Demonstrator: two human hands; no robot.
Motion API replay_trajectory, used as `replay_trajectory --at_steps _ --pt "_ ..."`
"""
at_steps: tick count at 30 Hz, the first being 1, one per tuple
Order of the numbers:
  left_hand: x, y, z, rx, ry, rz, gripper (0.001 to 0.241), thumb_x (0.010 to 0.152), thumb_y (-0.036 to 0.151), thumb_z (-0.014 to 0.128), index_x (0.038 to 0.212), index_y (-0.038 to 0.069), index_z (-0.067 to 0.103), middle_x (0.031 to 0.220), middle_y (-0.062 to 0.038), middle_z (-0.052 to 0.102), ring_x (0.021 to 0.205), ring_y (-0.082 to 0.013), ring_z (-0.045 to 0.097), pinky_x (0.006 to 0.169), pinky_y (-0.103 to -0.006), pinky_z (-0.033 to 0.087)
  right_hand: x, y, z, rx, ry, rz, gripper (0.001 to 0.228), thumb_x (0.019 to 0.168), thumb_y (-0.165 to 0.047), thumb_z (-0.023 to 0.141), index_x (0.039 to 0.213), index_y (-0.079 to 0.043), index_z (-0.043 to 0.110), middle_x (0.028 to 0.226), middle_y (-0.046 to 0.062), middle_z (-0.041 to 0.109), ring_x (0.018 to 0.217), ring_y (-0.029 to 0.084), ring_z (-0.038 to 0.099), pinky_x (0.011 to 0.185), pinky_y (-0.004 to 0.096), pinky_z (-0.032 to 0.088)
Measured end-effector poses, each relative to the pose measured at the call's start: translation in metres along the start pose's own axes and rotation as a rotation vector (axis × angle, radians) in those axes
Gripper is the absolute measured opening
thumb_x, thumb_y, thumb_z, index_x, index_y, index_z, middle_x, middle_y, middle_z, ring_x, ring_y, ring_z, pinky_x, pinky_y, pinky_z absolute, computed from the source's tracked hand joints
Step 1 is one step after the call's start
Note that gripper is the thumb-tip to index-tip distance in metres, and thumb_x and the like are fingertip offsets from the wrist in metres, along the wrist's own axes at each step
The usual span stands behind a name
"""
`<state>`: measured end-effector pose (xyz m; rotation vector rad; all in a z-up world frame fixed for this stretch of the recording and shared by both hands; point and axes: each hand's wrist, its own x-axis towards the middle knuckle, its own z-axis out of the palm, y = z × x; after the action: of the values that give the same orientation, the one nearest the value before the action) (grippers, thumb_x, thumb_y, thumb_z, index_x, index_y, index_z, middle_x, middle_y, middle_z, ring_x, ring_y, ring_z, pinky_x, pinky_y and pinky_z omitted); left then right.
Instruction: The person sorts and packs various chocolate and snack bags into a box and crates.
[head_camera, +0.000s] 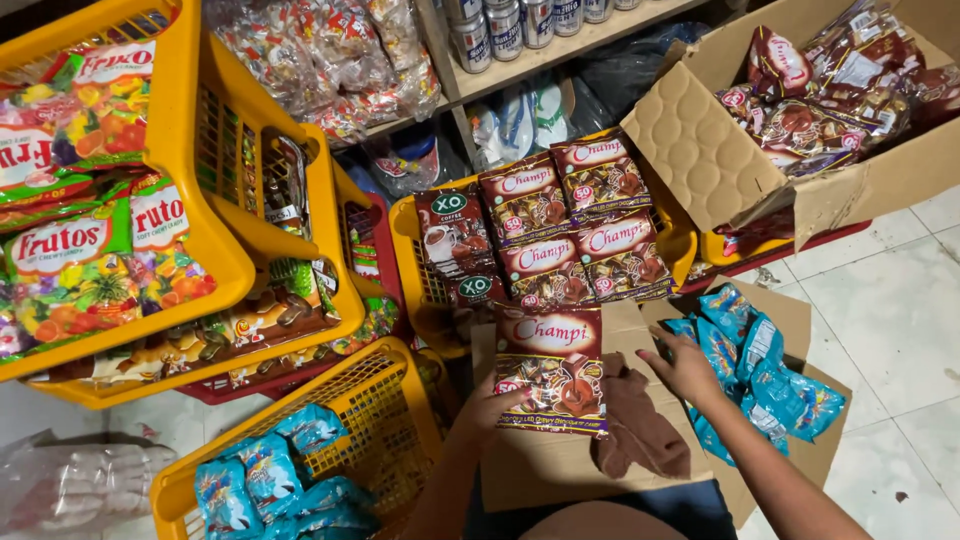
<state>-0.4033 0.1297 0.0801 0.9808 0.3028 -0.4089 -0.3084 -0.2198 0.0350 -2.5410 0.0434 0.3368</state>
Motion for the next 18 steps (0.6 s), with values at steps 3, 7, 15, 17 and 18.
replay_trajectory --at_steps 3,7,15,17,18 --pt "0.010 -0.015 -0.015 0.015 -0.032 -0.008 0.059 0.085 0.001 0.070 0.141 0.006 0.052 0.118 -0.007 0.071 0.101 -0.0184 0.069 0.090 -0.0342 0.057 -0.004 -0.009 -0.001 -0.002 0.158 -0.186 0.055 0.092 -0.038 0.070 0.137 -0.007 0.062 0.124 0.025 0.065 0.116 0.041 0.061 0.100 0.046 0.049" --pt "0.014 -0.013 -0.018 0.087 -0.027 0.033 0.056 0.085 0.001 0.071 0.139 0.004 0.054 0.118 -0.007 0.071 0.104 -0.0184 0.069 0.091 -0.0335 0.056 -0.022 -0.045 0.001 0.090 0.027 -0.506 0.035 0.098 -0.034 0.060 0.124 -0.013 0.070 0.132 0.014 0.069 0.128 0.034 0.062 0.111 0.042 0.048" --pt "0.008 0.030 -0.007 0.075 0.093 0.016 0.053 0.083 0.006 0.074 0.133 0.001 0.057 0.112 -0.011 0.071 0.099 -0.0213 0.069 0.088 -0.0360 0.057 -0.093 -0.106 -0.008 -0.267 -0.287 -0.612 0.073 0.081 -0.058 0.072 0.136 -0.011 0.061 0.160 0.023 0.035 0.151 0.046 0.019 0.112 0.070 0.014" --pt "0.009 0.036 -0.007 0.102 0.073 0.038 0.055 0.082 0.006 0.075 0.134 0.001 0.057 0.112 -0.010 0.072 0.099 -0.0208 0.069 0.089 -0.0351 0.057 -0.100 -0.110 -0.017 -0.264 -0.270 -0.623 0.083 0.073 -0.066 0.075 0.134 -0.013 0.061 0.161 0.023 0.032 0.151 0.049 0.015 0.110 0.071 0.012" --pt "0.011 0.036 -0.009 0.161 0.034 0.051 0.055 0.082 0.007 0.075 0.134 0.002 0.058 0.113 -0.009 0.072 0.100 -0.0196 0.069 0.090 -0.0337 0.056 -0.103 -0.110 -0.018 -0.278 -0.316 -0.606 0.077 0.073 -0.061 0.076 0.137 -0.019 0.063 0.160 0.019 0.035 0.152 0.048 0.015 0.111 0.073 0.011"
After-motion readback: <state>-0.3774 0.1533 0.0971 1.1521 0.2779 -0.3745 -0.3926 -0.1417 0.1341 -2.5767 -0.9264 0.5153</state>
